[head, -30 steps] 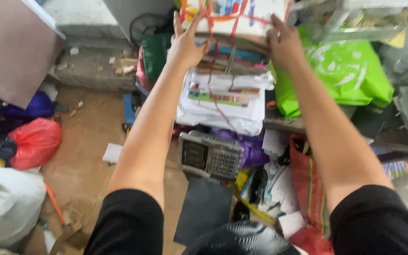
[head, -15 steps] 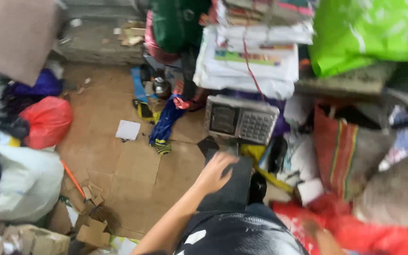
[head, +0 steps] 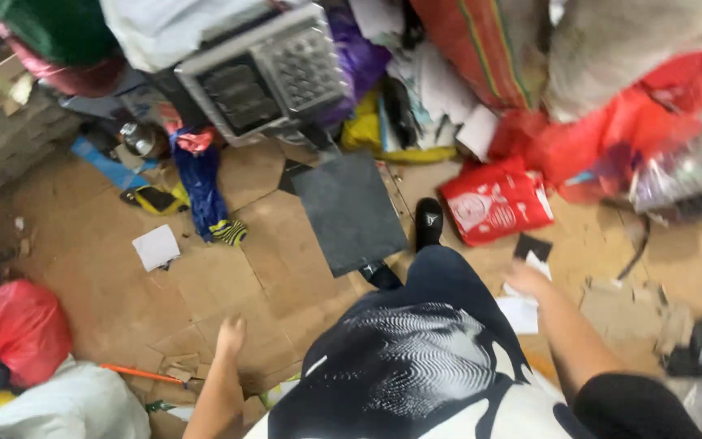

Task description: Weighing different bags of recycling on a digital scale and recording the weight in a notebook.

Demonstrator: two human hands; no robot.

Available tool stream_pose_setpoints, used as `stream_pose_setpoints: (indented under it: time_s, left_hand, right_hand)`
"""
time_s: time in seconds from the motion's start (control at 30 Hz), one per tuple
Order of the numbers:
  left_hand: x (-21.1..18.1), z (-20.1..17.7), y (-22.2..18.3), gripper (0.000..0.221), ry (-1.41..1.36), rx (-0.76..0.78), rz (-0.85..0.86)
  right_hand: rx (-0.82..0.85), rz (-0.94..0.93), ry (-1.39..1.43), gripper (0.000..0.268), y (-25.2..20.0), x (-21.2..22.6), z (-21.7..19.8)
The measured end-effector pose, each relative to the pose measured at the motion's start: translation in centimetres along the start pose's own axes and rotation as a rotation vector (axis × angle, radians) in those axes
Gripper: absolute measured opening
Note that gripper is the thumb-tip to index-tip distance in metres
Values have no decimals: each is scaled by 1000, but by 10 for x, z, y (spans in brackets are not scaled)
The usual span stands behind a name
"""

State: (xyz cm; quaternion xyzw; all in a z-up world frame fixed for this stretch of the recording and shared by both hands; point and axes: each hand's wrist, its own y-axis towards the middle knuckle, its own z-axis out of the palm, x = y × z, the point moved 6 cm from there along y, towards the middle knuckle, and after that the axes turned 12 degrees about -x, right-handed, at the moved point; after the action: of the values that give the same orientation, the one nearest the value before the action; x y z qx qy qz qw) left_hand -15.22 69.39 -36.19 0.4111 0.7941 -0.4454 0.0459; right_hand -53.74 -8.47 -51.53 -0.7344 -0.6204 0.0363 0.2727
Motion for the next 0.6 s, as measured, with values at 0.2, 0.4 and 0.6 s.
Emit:
stream_pose_setpoints:
  time_s: [0.2, 0.4, 0.6]
  left_hand:
    - [-203, 128, 33, 45, 502, 90, 670]
    - [-389, 251, -155, 45, 178, 315, 677]
    - [-286, 332, -152, 45, 315, 670, 818]
  right_hand:
    - [-360, 150, 1043, 42, 104, 201, -329]
    - [-318, 188, 1032, 38, 55, 167, -320]
    - [-268, 726, 889, 48, -135, -39, -15]
